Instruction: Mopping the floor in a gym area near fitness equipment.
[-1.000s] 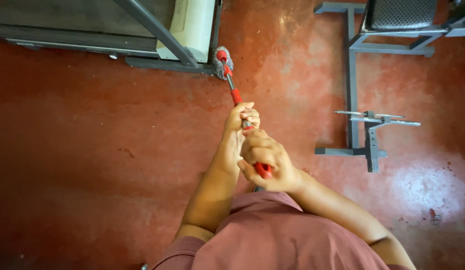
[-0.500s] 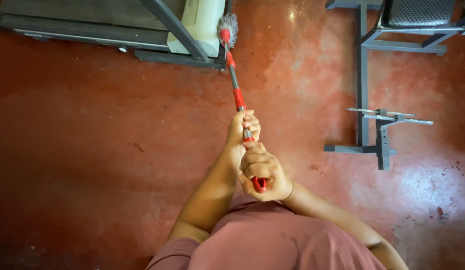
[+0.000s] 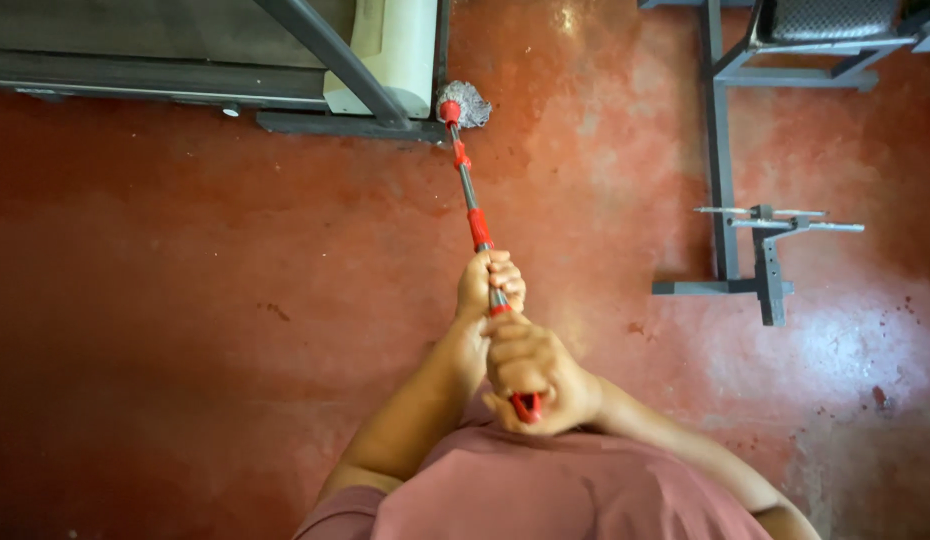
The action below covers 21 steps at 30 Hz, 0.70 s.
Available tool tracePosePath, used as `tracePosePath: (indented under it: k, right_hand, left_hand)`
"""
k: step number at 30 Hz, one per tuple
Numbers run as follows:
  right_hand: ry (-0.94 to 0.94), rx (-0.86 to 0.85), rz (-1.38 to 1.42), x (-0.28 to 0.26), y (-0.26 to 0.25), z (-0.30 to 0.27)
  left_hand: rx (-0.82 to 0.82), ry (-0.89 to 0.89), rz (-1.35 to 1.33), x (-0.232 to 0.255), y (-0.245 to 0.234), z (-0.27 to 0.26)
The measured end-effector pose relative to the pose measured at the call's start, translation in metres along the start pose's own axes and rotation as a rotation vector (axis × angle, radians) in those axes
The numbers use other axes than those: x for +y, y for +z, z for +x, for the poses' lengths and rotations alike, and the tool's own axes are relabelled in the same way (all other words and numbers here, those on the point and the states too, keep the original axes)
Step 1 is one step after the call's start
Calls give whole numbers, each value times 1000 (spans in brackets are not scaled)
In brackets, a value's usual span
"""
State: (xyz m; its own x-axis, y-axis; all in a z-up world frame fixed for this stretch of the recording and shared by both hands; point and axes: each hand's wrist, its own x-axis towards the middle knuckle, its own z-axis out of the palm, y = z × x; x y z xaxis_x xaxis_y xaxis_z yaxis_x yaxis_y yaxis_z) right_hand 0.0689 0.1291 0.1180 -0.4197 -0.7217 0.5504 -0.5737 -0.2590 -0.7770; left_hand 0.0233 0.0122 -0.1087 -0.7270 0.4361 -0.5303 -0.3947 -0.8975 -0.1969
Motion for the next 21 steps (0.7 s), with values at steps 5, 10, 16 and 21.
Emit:
tracePosePath:
  k: [5, 10, 16, 21]
  right_hand:
    - [-139, 200, -86, 85, 31, 7]
    - [-87, 223, -70, 133, 44, 21]
    - [-73, 217, -159, 176, 56, 30]
    - [-43, 186, -302, 172, 72, 8]
  left_hand:
    - [48, 54, 134, 73, -29, 46]
    - [105, 47, 195, 113, -17, 54]
    - [70, 21, 356, 158, -21, 79]
    - [321, 360, 833, 155, -89, 82]
